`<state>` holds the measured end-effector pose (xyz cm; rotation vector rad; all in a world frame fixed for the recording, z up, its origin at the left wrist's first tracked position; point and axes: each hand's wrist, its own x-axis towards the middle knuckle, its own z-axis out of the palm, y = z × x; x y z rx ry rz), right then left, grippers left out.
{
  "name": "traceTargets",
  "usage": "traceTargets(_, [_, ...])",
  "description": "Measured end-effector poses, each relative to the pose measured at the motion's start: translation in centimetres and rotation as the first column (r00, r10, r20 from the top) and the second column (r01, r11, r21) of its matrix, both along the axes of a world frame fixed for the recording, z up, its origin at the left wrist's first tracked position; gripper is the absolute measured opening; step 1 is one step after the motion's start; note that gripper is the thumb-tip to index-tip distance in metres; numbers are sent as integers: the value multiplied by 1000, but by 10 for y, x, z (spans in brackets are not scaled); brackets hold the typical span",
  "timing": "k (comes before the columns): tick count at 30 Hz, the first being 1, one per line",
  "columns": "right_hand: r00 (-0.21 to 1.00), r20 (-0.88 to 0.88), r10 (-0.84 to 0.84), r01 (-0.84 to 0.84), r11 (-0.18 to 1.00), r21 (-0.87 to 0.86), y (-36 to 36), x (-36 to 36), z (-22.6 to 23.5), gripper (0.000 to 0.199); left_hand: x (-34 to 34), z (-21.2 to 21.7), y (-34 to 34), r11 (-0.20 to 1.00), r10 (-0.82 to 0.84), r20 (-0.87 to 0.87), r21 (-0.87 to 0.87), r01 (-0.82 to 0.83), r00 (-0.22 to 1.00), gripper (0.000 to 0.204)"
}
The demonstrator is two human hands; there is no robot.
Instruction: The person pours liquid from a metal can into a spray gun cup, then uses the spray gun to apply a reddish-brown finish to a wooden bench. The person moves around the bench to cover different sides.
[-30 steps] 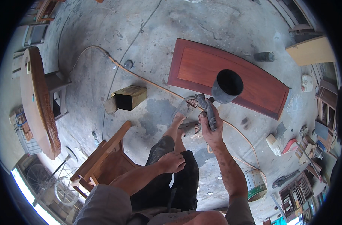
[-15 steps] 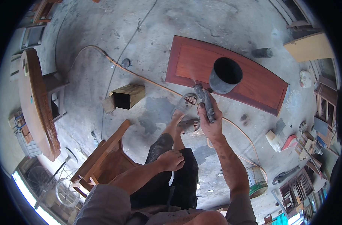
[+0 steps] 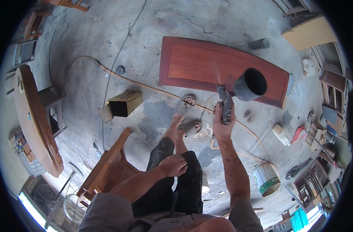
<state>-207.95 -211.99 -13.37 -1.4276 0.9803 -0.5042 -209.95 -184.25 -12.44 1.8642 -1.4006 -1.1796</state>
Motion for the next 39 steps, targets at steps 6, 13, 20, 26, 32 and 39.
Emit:
traceTargets(6, [997,-46,-66,63,995,-72,-3,-9,-4,48,-6,-4,3,1000,-6,8,-21,6,1000,16])
traceTargets(13, [998,1,55,-55,995,83,45,0,-4,47,-9,-4,3,1000,-13,6,-5,13,1000,16])
traceTargets(20, [964,74,255,-263,955,135,65,8,5,48,-14,-2,2,1000,-2,-9,-8,2,1000,17])
traceTargets(26, [972,19,236,-237,968,85,65,4,5,47,-15,0,3,1000,6,5,-22,-6,1000,17])
traceTargets(32, [952,40,303,-304,953,23,66,2,2,48,-18,-3,5,1000,-7,3,-16,7,1000,18])
traceTargets(39, [943,74,325,-329,943,51,78,0,3,47,-18,-3,7,999,-32,-4,-1,32,999,18])
